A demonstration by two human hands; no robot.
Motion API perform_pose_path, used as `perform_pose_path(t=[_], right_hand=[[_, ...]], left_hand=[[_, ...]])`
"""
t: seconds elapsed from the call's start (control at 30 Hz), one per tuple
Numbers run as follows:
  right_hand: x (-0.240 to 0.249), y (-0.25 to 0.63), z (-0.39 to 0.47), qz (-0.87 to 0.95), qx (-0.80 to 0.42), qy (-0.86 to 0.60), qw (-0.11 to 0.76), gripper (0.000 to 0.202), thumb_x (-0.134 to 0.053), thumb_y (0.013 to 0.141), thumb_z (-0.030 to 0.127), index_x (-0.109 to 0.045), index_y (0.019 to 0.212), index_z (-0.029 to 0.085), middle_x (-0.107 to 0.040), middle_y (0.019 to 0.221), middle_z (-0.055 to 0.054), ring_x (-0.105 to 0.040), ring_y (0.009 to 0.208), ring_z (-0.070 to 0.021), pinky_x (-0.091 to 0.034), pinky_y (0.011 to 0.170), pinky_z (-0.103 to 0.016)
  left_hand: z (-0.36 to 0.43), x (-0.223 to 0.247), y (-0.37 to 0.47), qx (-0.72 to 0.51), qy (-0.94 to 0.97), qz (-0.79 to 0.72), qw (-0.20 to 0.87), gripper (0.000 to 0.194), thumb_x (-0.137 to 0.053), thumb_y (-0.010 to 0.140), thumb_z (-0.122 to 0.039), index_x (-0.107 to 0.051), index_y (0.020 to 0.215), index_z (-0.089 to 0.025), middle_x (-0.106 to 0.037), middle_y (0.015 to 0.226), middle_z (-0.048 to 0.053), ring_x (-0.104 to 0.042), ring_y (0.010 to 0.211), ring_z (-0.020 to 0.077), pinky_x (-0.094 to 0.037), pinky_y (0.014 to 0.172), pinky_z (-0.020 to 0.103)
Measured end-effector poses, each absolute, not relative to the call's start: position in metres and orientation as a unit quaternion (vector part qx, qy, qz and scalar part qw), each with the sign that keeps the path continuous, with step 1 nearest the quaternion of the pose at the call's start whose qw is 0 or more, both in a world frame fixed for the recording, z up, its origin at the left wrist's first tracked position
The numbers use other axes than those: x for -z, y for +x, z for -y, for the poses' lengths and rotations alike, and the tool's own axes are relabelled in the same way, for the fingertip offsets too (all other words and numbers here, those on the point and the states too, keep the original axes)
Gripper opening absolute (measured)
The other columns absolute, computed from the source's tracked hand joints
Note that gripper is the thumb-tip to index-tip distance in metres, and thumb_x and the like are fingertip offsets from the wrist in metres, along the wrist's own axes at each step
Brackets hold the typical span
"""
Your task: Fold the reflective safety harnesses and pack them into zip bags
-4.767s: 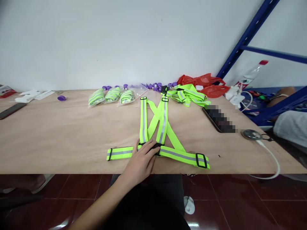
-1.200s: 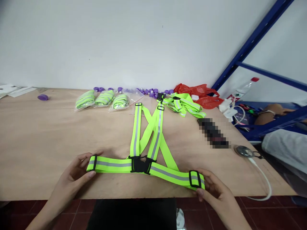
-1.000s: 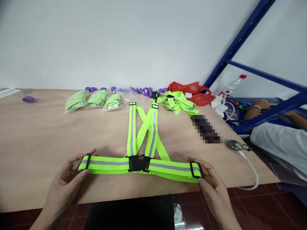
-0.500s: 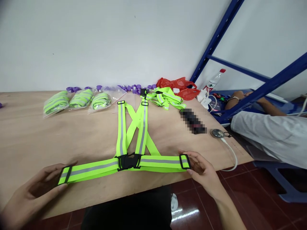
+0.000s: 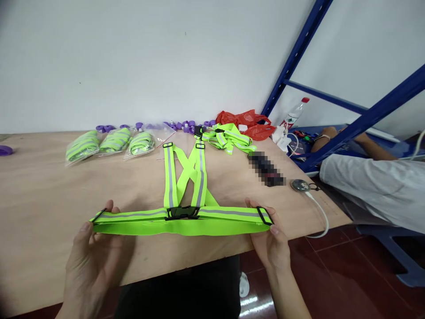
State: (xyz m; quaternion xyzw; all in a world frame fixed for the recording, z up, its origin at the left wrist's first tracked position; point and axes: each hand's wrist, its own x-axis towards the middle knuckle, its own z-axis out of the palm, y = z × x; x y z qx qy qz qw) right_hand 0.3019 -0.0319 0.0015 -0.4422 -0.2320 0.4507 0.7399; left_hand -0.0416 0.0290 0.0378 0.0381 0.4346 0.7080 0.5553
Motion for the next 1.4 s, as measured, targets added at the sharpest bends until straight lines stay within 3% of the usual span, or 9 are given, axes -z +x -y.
perform_pose_path(t=[0.13,0.4,0.53,0.67,0.77,0.93,1.1,1.27,1.4], right_hand=[[-0.003,0.293,0.028,0.19,-0.436,-0.427,0.769,0.026,-0.074,0.069,0.045,-0.074,0.092,0.032,-0.075,0.104,0.001,-0.062,0.119,-0.0301,-0.042,0.111,-0.054],[0.003,0.288,0.035,0.278,-0.374,-0.453,0.76,0.033,-0.067,0.081,0.048,-0.073,0.108,0.029,-0.074,0.099,-0.002,-0.069,0.102,-0.0235,-0.053,0.1,-0.044],[0.009,0.306,0.058,0.459,-0.272,-0.555,0.638,0.04,-0.078,0.076,0.026,-0.072,0.116,0.028,-0.075,0.107,-0.006,-0.071,0.101,-0.0248,-0.058,0.09,-0.039],[0.003,0.322,0.071,0.577,-0.222,-0.614,0.491,0.046,-0.079,0.073,0.02,-0.072,0.118,0.028,-0.073,0.113,-0.007,-0.068,0.108,-0.0262,-0.055,0.096,-0.038],[0.001,0.323,0.068,0.556,-0.268,-0.605,0.503,0.044,-0.079,0.073,0.023,-0.073,0.117,0.028,-0.073,0.111,-0.007,-0.068,0.105,-0.0259,-0.056,0.093,-0.037],[-0.003,0.297,0.049,0.335,-0.399,-0.469,0.713,0.038,-0.079,0.07,0.046,-0.076,0.102,0.026,-0.069,0.09,-0.004,-0.069,0.094,-0.0258,-0.058,0.087,-0.043],[-0.019,0.264,0.03,0.176,-0.428,-0.4,0.791,0.04,-0.071,0.072,0.051,-0.073,0.098,0.021,-0.057,0.082,0.0,-0.055,0.068,-0.0127,-0.058,0.078,-0.035],[-0.017,0.262,0.025,0.315,-0.426,-0.412,0.741,0.039,-0.073,0.073,0.05,-0.074,0.102,0.024,-0.062,0.083,-0.001,-0.047,0.052,-0.0089,-0.047,0.049,-0.025],[-0.017,0.267,0.028,0.608,-0.325,-0.494,0.53,0.032,-0.077,0.073,0.027,-0.076,0.105,0.025,-0.074,0.097,-0.008,-0.07,0.088,-0.0243,-0.059,0.076,-0.036]], left_hand=[[-0.027,-0.039,-0.043,-0.701,0.016,-0.415,0.58,0.016,-0.077,0.077,-0.03,-0.074,0.09,-0.019,-0.076,0.108,0.002,-0.071,0.087,0.0129,-0.061,0.081,0.022],[-0.007,-0.03,-0.035,-0.699,0.087,-0.44,0.556,0.034,-0.082,0.073,-0.044,-0.076,0.098,-0.022,-0.073,0.114,0.002,-0.069,0.101,0.0171,-0.06,0.085,0.023],[0.014,-0.018,-0.056,-0.661,0.247,-0.536,0.463,0.051,-0.083,0.07,-0.048,-0.073,0.113,-0.023,-0.073,0.116,0.004,-0.063,0.118,0.0228,-0.049,0.107,0.03],[0.024,-0.011,-0.086,-0.532,0.369,-0.643,0.41,0.063,-0.089,0.059,-0.049,-0.075,0.115,-0.022,-0.073,0.117,0.008,-0.054,0.129,0.0317,-0.03,0.121,0.044],[0.017,-0.014,-0.083,-0.587,0.314,-0.575,0.476,0.061,-0.087,0.061,-0.052,-0.075,0.112,-0.022,-0.075,0.11,0.008,-0.061,0.12,0.032,-0.04,0.114,0.046],[0.001,-0.024,-0.047,-0.688,0.152,-0.432,0.564,0.056,-0.084,0.067,-0.054,-0.073,0.111,-0.021,-0.072,0.098,0.003,-0.069,0.096,0.0218,-0.058,0.094,0.034],[-0.005,-0.021,-0.036,-0.7,0.09,-0.389,0.593,0.046,-0.078,0.078,-0.051,-0.072,0.11,-0.019,-0.069,0.102,0.002,-0.066,0.084,0.016,-0.061,0.088,0.034],[-0.008,-0.022,-0.039,-0.71,0.088,-0.39,0.58,0.045,-0.073,0.082,-0.052,-0.071,0.11,-0.016,-0.067,0.101,0.003,-0.062,0.076,0.0123,-0.06,0.072,0.027],[-0.009,-0.028,-0.038,-0.712,0.108,-0.392,0.573,0.051,-0.078,0.077,-0.053,-0.071,0.111,-0.016,-0.066,0.098,0.002,-0.059,0.072,0.0102,-0.057,0.065,0.021]])
